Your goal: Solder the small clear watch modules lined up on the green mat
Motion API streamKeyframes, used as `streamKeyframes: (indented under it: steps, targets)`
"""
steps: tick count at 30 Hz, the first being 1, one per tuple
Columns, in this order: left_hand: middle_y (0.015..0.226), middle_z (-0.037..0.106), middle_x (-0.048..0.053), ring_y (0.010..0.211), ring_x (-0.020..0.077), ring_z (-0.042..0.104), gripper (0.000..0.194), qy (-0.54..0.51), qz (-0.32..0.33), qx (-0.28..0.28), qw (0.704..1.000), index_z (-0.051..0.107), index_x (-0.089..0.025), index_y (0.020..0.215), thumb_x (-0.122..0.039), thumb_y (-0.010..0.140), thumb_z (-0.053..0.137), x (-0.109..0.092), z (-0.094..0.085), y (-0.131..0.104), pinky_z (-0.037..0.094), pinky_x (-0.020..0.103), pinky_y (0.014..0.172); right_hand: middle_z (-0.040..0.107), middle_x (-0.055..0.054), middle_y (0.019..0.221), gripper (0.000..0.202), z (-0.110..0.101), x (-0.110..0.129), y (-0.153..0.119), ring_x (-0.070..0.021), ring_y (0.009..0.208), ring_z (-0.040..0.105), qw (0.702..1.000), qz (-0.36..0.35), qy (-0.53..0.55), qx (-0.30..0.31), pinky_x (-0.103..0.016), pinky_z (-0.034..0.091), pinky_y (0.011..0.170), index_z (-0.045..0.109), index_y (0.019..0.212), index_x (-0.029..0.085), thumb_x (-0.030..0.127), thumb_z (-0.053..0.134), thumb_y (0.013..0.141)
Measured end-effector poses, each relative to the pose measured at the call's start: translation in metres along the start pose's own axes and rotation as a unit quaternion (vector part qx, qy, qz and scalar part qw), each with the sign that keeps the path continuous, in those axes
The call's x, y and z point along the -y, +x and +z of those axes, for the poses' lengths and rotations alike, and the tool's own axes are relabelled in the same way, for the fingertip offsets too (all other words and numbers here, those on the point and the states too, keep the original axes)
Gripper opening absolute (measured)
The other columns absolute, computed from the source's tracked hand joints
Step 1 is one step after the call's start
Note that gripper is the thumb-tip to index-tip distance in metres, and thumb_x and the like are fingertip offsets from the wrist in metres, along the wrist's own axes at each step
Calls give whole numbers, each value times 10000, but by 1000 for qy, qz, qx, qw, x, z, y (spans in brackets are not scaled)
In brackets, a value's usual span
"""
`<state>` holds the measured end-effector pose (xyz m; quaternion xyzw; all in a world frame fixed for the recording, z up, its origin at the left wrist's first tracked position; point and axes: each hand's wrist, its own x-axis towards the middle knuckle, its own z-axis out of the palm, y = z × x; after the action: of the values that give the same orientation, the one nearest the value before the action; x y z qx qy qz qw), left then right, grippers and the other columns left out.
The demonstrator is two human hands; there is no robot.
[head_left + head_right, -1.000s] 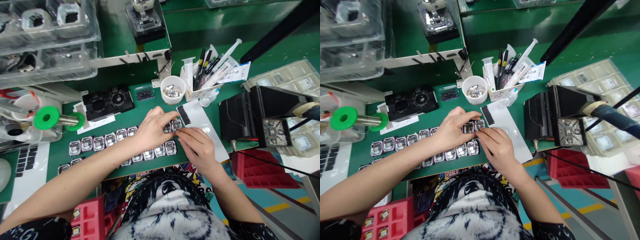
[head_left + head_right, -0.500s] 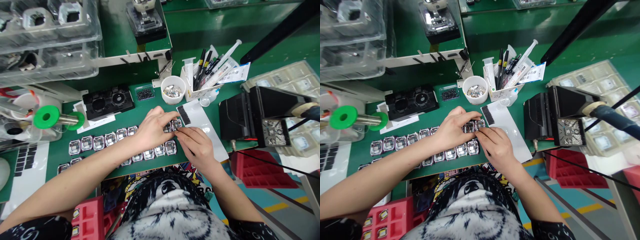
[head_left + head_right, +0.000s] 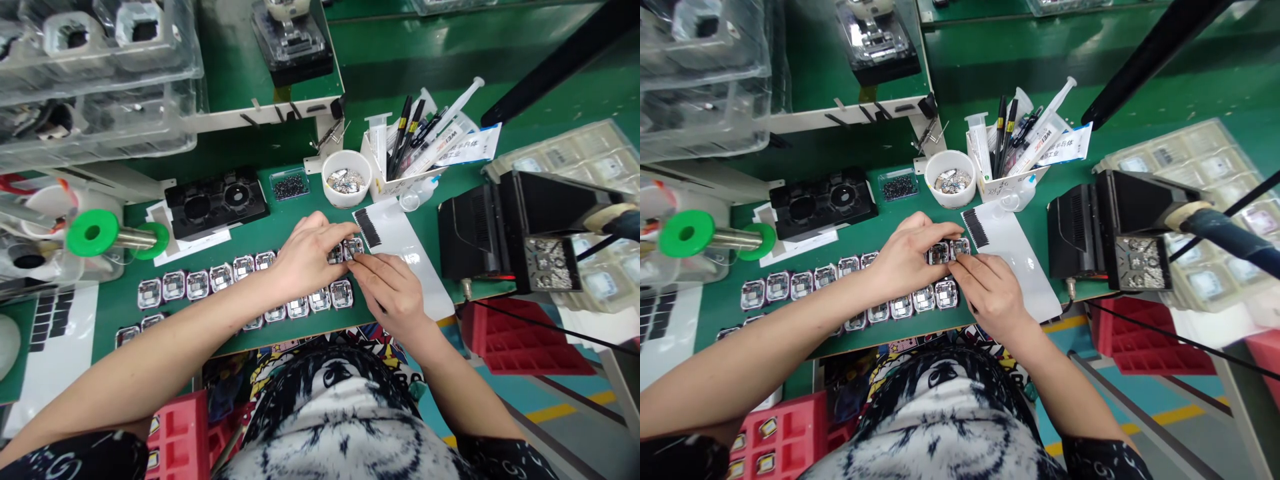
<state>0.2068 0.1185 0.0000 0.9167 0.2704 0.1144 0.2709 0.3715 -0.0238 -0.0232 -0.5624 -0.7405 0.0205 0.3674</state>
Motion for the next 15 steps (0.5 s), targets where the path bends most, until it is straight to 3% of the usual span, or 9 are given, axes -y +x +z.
streamKeyframes:
  steps: [8, 15]
  targets:
    - [1098, 737, 14, 1046, 262, 546, 492, 0, 0, -3, 1000, 617, -292, 1331, -246, 853, 728, 0, 1, 0, 450, 410, 908, 726, -92, 1311, 473, 2, -3, -3, -259, 1152, 700, 999, 38, 13, -24, -472, 608, 949, 635, 1371, 245, 63, 619, 935]
    - [1085, 728, 20, 1067, 266, 545, 503, 2, 3, 0, 1000, 615, -282, 1334, -321, 861, 782, 1, 0, 0, 452, 409, 923, 766, -68, 1153, 355, 1, -2, 2, -220, 1019, 716, 990, 111, 53, -72, -422, 598, 881, 701, 1228, 247, 76, 653, 921]
